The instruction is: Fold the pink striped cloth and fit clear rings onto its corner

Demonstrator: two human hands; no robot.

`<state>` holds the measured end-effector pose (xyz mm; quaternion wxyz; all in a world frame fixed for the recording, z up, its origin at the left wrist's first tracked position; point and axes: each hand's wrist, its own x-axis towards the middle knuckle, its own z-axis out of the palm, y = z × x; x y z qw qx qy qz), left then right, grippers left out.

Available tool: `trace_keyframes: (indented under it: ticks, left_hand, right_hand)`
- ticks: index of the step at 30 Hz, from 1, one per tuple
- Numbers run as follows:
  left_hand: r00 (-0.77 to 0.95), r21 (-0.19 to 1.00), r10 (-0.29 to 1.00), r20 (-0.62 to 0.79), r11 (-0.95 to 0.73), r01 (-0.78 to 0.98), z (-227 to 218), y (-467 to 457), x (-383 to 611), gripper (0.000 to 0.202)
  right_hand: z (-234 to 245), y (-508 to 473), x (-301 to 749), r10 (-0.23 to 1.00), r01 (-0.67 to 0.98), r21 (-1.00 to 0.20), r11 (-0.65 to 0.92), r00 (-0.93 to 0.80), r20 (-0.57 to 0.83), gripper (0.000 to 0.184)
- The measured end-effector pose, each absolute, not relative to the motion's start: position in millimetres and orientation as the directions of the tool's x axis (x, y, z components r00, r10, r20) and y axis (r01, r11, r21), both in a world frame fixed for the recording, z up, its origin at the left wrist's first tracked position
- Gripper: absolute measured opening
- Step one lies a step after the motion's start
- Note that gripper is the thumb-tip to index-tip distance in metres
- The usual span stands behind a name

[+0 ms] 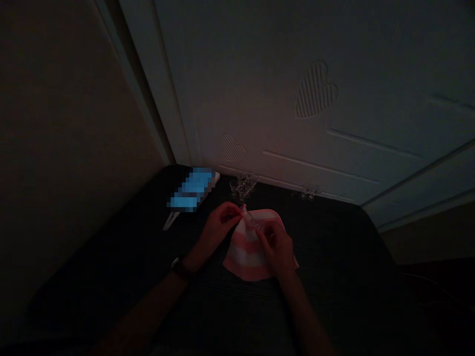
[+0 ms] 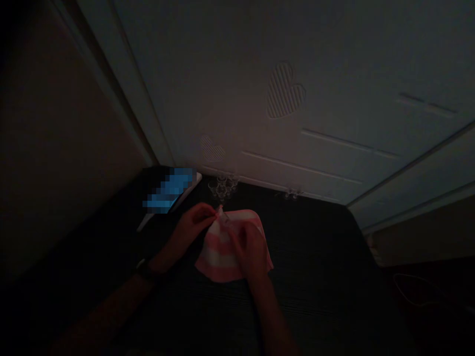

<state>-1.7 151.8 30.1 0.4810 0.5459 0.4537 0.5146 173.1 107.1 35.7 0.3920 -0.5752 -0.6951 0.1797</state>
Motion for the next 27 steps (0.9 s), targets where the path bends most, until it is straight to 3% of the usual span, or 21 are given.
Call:
trace_keyframes:
  ticks: [27]
  left_hand:
    - [0.065,0.995,0.993,0.101,-0.099,-0.025,33.4,150.8,-2.1,0.014]
  right_hand:
    - [36.7,105.6,174.6,0.950,0.616,-0.743,0.262,-0.028,0.312,0.023]
